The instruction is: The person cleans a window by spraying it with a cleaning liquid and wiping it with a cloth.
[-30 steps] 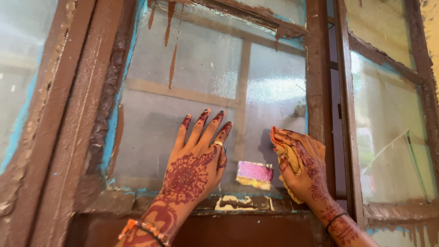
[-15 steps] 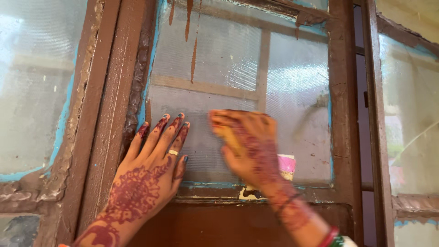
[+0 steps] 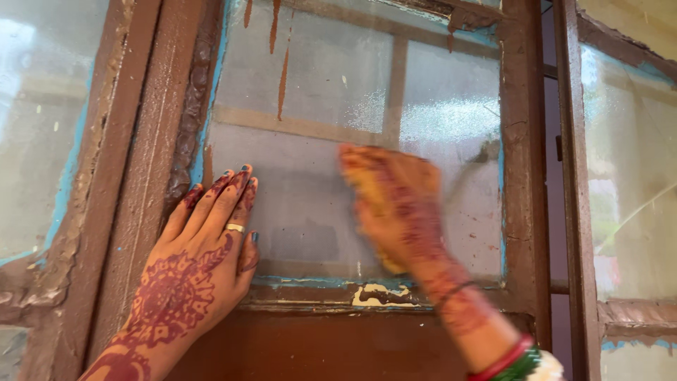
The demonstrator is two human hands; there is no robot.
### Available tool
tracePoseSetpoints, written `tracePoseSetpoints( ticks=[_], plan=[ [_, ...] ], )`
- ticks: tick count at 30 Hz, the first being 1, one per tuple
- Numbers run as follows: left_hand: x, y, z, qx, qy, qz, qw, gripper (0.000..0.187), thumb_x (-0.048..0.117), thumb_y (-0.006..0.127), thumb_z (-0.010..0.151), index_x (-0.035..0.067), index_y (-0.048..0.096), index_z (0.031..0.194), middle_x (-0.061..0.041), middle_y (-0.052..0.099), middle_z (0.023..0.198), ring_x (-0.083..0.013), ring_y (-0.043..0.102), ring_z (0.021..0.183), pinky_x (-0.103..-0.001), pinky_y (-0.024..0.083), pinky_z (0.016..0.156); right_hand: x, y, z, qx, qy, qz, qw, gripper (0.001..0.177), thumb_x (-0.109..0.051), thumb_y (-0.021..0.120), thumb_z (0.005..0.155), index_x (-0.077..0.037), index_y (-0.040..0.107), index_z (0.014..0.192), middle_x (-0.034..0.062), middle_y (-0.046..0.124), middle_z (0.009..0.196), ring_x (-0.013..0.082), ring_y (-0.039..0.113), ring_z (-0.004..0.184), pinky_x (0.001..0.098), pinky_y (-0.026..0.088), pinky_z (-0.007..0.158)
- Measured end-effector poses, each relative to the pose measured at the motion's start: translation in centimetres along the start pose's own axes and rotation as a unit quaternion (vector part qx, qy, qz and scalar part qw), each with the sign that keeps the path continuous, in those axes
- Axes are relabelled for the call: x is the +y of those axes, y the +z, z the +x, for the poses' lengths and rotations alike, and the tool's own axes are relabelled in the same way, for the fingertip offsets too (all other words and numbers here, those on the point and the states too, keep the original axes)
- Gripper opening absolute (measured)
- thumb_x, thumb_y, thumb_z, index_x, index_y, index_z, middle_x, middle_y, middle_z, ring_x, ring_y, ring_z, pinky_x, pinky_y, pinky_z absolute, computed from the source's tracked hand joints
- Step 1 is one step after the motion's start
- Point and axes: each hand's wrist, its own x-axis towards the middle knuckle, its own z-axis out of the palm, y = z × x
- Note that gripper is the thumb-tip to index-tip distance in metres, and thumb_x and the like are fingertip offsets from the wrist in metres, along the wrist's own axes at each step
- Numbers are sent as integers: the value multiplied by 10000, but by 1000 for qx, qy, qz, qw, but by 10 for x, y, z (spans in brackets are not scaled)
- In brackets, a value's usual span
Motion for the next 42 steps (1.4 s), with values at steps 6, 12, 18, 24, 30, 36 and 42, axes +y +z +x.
tracePoseSetpoints(
  ticks=[6, 12, 18, 24, 30, 36, 42],
  plan=[
    [6, -2, 2, 4, -14, 15, 1000, 618, 251, 481, 909, 13, 450, 1478, -178, 503, 1466, -310, 476, 1356, -482, 311, 1162, 84, -59, -35, 65, 70, -28, 995, 375, -123, 646, 954, -200, 622, 1320, -48, 667, 1372, 145, 646, 1298, 388, 504, 1183],
    [7, -2, 1, 6, -15, 21, 1000, 626, 243, 482, 913, -10, 441, 1485, -172, 496, 1472, -303, 464, 1372, -492, 310, 1161, 75, -43, -32, 42, 132, -180, 974, 529, -232, 616, 915, -180, 581, 1440, 38, 578, 1401, 266, 490, 1331, 458, 286, 1145],
    [7, -2, 2, 6, -25, -4, 1000, 618, 228, 514, 899, -42, 449, 1450, -164, 478, 1495, -300, 457, 1371, -488, 311, 1160, 21, 5, -7, 76, 75, -176, 979, 670, -146, 704, 840, -219, 545, 1486, 21, 592, 1454, 237, 535, 1305, 453, 304, 1163],
    [3, 2, 0, 30, -11, 1, 999, 654, 236, 522, 877, -73, 445, 1448, -182, 443, 1543, -320, 429, 1406, -478, 296, 1169, -63, 47, 6, 25, 6, -86, 996, 767, -215, 752, 747, -123, 511, 1470, 88, 555, 1407, 322, 503, 1297, 528, 321, 1165],
    [2, 3, 0, -23, -38, 35, 998, 577, 272, 527, 890, -32, 480, 1377, -199, 428, 1523, -335, 403, 1407, -479, 280, 1183, -83, 45, 3, -54, -58, 13, 997, 733, -232, 717, 762, -99, 535, 1459, 78, 562, 1438, 264, 510, 1355, 537, 269, 1214],
    [5, -1, 1, 19, -40, 8, 999, 601, 238, 508, 903, -49, 463, 1429, -188, 439, 1536, -326, 428, 1409, -461, 299, 1182, 7, 11, 11, -5, 4, -107, 994, 702, -238, 729, 786, -182, 503, 1448, 50, 577, 1372, 247, 522, 1325, 564, 184, 1210],
    [11, -6, 18, -7, -71, 14, 997, 611, 256, 550, 878, 17, 505, 1439, -173, 448, 1494, -334, 418, 1374, -502, 315, 1147, 92, -47, -12, 39, 169, -181, 968, 623, -227, 690, 861, -276, 521, 1459, -1, 548, 1447, 231, 474, 1361, 518, 171, 1191]
  ],
)
